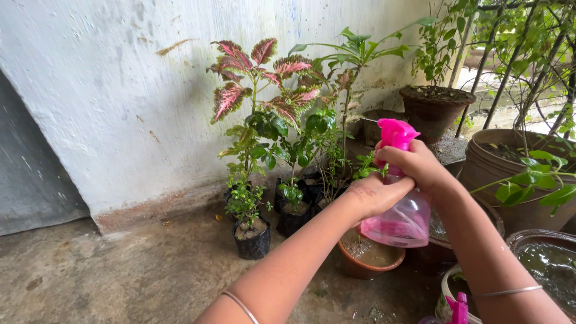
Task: The person waters various potted plants by hand using a spray bottle, spraying the leaves and stems of several different plants in a collection.
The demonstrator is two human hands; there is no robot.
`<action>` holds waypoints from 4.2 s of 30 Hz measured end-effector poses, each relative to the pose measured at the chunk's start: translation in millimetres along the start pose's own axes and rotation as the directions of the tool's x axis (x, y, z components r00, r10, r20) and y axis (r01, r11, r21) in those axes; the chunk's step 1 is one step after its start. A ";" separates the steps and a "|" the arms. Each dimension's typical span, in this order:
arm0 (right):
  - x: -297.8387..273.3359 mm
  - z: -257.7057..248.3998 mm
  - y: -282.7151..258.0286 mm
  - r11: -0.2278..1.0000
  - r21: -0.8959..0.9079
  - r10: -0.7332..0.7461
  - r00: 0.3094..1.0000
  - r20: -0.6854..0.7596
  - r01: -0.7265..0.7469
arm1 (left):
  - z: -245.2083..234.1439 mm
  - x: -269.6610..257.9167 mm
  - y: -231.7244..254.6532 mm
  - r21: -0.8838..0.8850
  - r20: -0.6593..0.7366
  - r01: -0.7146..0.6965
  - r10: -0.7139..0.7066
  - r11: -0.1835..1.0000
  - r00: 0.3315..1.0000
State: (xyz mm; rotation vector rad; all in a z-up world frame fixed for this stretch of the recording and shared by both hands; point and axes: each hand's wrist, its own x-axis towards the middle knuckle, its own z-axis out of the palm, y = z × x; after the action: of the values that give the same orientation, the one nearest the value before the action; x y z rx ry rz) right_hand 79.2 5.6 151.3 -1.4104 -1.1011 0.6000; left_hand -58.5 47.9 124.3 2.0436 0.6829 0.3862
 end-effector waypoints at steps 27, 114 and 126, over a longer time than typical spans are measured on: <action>7.1 17.6 -52.5 0.990 0.094 -0.092 0.982 -0.164 0.108 | -59.5 17.9 29.8 0.203 0.072 -0.196 0.185 0.959 0.980; 32.8 92.6 -123.9 0.988 -0.051 -0.153 0.943 -0.294 0.145 | -156.8 -26.9 11.2 -0.301 -0.251 -0.344 0.275 0.889 0.928; 24.9 70.4 -116.9 0.976 0.138 -0.135 0.963 -0.233 0.170 | -129.7 -10.1 25.1 -0.103 -0.282 -0.320 0.281 0.942 0.917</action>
State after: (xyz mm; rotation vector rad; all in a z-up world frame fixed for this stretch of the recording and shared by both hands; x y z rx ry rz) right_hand -2.8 44.5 256.3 -1.2118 -0.9523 0.3978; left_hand -125.3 118.5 214.3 1.9752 0.4759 0.8768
